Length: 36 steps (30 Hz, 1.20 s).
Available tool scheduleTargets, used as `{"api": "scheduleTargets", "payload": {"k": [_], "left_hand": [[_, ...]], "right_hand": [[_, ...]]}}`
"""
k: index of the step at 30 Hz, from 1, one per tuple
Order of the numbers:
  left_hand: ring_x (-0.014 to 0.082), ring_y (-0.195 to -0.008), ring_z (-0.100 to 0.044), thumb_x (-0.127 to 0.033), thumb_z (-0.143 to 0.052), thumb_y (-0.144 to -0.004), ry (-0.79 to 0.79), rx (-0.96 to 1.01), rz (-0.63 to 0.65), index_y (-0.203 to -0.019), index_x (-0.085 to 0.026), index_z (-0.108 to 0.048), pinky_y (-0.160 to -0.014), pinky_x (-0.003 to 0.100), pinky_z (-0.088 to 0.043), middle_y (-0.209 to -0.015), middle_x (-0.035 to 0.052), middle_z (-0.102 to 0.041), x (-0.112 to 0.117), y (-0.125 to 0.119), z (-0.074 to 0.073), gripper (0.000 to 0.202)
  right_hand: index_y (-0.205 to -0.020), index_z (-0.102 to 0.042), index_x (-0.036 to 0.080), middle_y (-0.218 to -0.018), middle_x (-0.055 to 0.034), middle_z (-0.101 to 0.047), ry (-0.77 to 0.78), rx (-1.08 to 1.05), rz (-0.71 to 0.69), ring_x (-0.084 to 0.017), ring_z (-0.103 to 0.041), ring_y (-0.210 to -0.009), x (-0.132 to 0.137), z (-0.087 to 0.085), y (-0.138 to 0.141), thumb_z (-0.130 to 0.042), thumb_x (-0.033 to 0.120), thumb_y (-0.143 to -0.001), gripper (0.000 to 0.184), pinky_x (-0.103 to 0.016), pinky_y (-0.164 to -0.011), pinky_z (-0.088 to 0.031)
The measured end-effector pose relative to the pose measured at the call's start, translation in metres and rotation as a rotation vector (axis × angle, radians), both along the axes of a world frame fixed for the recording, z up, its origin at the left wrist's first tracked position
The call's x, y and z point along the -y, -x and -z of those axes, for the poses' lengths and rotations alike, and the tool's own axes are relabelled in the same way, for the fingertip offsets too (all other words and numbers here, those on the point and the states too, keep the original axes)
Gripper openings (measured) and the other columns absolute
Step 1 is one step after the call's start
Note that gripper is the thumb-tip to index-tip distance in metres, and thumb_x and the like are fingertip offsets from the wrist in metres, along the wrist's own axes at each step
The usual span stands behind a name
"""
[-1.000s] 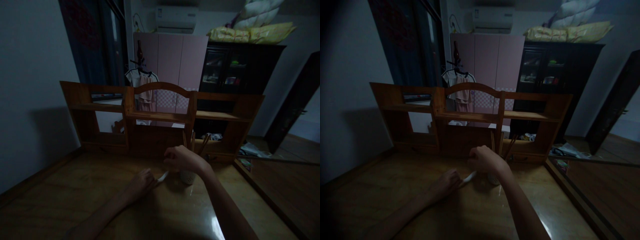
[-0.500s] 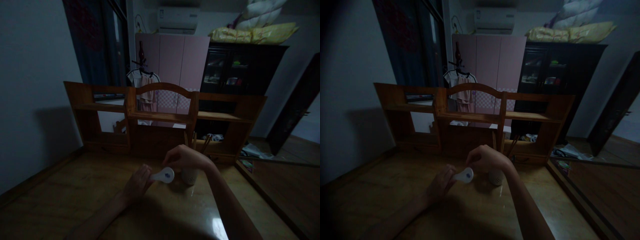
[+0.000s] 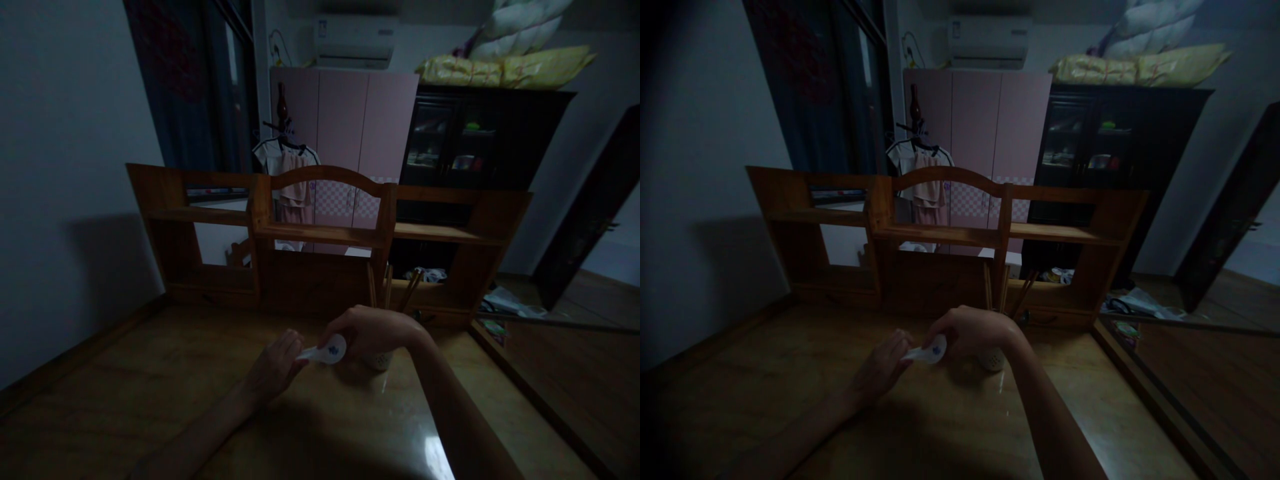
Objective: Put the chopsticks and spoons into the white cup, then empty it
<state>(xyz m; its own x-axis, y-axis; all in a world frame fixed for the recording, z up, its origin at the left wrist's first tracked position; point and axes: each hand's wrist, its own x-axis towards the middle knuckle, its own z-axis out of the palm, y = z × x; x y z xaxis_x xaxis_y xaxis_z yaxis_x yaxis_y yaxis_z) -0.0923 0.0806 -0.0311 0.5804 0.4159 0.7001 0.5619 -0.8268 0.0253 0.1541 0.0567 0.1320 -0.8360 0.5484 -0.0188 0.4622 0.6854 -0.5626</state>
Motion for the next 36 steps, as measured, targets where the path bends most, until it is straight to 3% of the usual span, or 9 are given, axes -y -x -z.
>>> {"api": "scheduleTargets", "payload": {"k": [6,12,20,23,27,33,36], "left_hand": [[0.0197,-0.078,-0.051,-0.037,-0.024,-0.101,0.058,-0.002,0.036,-0.087,-0.018,-0.050,-0.068,0.032,-0.044,-0.083,0.0054,-0.054,-0.003,0.000,0.005,0.035],[0.0183,-0.076,-0.051,-0.020,-0.037,-0.098,-0.015,0.001,0.004,-0.089,-0.018,-0.049,-0.067,0.030,-0.043,-0.081,0.0038,-0.054,-0.005,-0.006,0.006,0.015],[0.0166,-0.071,-0.053,-0.016,-0.038,-0.095,0.056,0.054,-0.006,-0.089,-0.018,-0.047,-0.061,0.027,-0.044,-0.078,0.0025,-0.053,-0.001,-0.007,0.004,0.012],[0.0182,-0.077,-0.057,-0.016,-0.035,-0.096,0.092,0.060,-0.025,-0.092,-0.019,-0.047,-0.067,0.030,-0.048,-0.083,0.0043,-0.055,0.000,-0.006,0.002,0.013],[0.0206,-0.084,-0.061,-0.020,-0.032,-0.097,0.097,0.040,-0.043,-0.099,-0.020,-0.049,-0.076,0.034,-0.052,-0.090,0.0075,-0.061,-0.001,-0.002,0.005,0.017],[0.0244,-0.111,-0.059,-0.019,-0.032,-0.097,-0.042,-0.014,-0.070,-0.120,-0.018,-0.046,-0.096,0.040,-0.050,-0.116,0.0132,-0.063,-0.005,0.006,0.015,0.028],[0.0242,-0.116,-0.058,-0.019,-0.033,-0.096,-0.049,-0.017,-0.067,-0.124,-0.017,-0.046,-0.101,0.040,-0.048,-0.120,0.0134,-0.063,-0.005,0.007,0.016,0.031]], "right_hand": [[-0.099,-0.073,0.017,-0.084,-0.0035,-0.071,0.088,-0.038,0.044,-0.017,-0.066,-0.079,-0.001,-0.001,0.002,-0.070,0.032,-0.082,0.023,-0.020,-0.066,-0.047],[-0.093,-0.067,0.014,-0.074,-0.0029,-0.066,0.187,-0.195,0.122,-0.015,-0.063,-0.065,0.003,-0.008,0.000,-0.060,0.049,-0.089,0.036,-0.020,-0.055,-0.046],[-0.083,-0.056,0.016,-0.063,0.0025,-0.057,0.114,-0.266,0.231,-0.009,-0.051,-0.050,0.002,-0.006,0.002,-0.063,0.049,-0.087,0.034,-0.016,-0.041,-0.035],[-0.083,-0.055,0.017,-0.060,0.0041,-0.054,0.065,-0.319,0.294,-0.008,-0.048,-0.048,0.002,-0.006,0.001,-0.069,0.045,-0.083,0.031,-0.014,-0.038,-0.029],[-0.085,-0.057,0.017,-0.059,0.0029,-0.057,0.075,-0.351,0.314,-0.009,-0.051,-0.047,0.003,-0.007,0.001,-0.066,0.050,-0.084,0.034,-0.016,-0.039,-0.032],[-0.079,-0.059,0.016,-0.060,0.0011,-0.060,-0.025,-0.329,0.349,-0.010,-0.054,-0.050,0.003,-0.007,0.001,-0.067,0.055,-0.082,0.040,-0.016,-0.042,-0.031],[-0.080,-0.061,0.016,-0.061,0.0008,-0.061,-0.069,-0.320,0.357,-0.010,-0.055,-0.051,0.002,-0.008,0.000,-0.066,0.055,-0.082,0.039,-0.017,-0.043,-0.032]]}}
